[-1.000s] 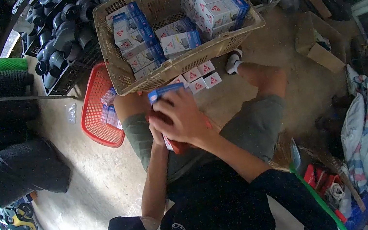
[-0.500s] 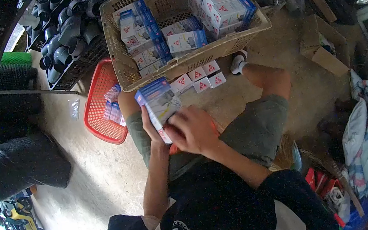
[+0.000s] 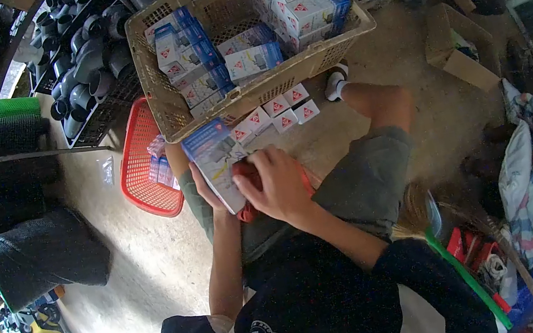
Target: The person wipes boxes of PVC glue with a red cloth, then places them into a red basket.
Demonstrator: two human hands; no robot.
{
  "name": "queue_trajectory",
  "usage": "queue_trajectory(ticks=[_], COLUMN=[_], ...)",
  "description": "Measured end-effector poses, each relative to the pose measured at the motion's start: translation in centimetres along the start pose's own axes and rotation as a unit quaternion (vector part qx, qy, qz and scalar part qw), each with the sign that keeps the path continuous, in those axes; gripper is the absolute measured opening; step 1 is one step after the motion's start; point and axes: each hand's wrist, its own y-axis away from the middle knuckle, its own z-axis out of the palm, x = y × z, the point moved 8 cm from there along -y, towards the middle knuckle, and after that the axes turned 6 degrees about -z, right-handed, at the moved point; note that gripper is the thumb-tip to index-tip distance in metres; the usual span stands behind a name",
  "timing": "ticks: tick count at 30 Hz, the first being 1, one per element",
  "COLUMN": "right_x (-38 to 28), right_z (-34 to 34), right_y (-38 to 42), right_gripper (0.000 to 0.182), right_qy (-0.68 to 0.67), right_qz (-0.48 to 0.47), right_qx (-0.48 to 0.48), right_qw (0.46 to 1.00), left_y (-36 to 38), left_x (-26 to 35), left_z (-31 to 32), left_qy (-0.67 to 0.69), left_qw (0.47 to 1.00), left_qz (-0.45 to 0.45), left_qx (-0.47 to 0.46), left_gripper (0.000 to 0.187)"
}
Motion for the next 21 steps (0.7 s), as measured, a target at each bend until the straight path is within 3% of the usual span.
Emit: queue_trajectory(ticks=[2,3,4,6,8,10,11,13,14,15,18,19,21], right_x=[3.4,5.2,6.6,8.3,10.6,9.1,8.2,5.3,3.9,2.6,-0.7,-1.4,-1.5], right_z=[0.2,0.5,1.1,1.7,1.9,-1.9,-3.3,-5.2,-4.9,-4.6,-3.2,-2.8,-2.3], right_y=[1.0,1.2,1.5,1.3,0.3,-1.3,-2.0,-2.9,-2.6,-1.8,0.8,1.2,0.3], right_gripper=[0.030,0.033,0.036,0.040,0.038,0.032,0.030,0.026,0.026,0.026,0.026,0.026,0.026], right_qy=[-0.148,-0.247,-0.344,-0.487,-0.533,-0.401,-0.309,-0.126,-0.073,-0.029,0.025,0.032,0.058], right_qz=[0.125,0.191,0.254,0.319,0.284,0.211,0.166,0.047,-0.004,-0.048,-0.145,-0.170,-0.196], right_qx=[-0.003,0.002,0.008,0.065,0.146,0.121,0.114,0.115,0.080,0.074,0.018,-0.005,-0.008], right_qw=[0.981,0.950,0.904,0.810,0.783,0.883,0.929,0.984,0.994,0.996,0.989,0.985,0.979], left_y=[0.1,0.4,0.3,0.2,0.9,1.0,1.0,0.5,0.7,0.6,0.3,0.1,-0.6], left_x=[-0.6,-1.0,-1.2,-2.4,-3.8,-4.1,-4.0,-4.5,-5.1,-4.7,-4.3,-4.9,-6.6], left_z=[0.0,0.5,0.5,0.1,0.7,0.7,2.6,2.5,2.2,2.2,2.3,1.9,-3.4], left_qy=[0.017,0.069,0.024,-0.019,-0.014,-0.140,-0.099,-0.059,-0.015,-0.142,-0.124,-0.076,-0.198], left_qw=[0.999,0.996,0.997,0.992,0.988,0.979,0.982,0.986,0.984,0.979,0.973,0.969,0.960], left_qz=[-0.034,-0.049,-0.032,-0.050,-0.117,-0.150,-0.148,-0.149,-0.168,-0.149,-0.195,-0.233,-0.191], left_qx=[-0.023,-0.021,-0.068,-0.111,-0.099,-0.013,-0.057,-0.053,-0.047,-0.014,0.021,-0.003,-0.050], left_gripper=[0.068,0.062,0.060,0.056,0.052,0.052,0.053,0.065,0.070,0.078,0.070,0.073,0.072])
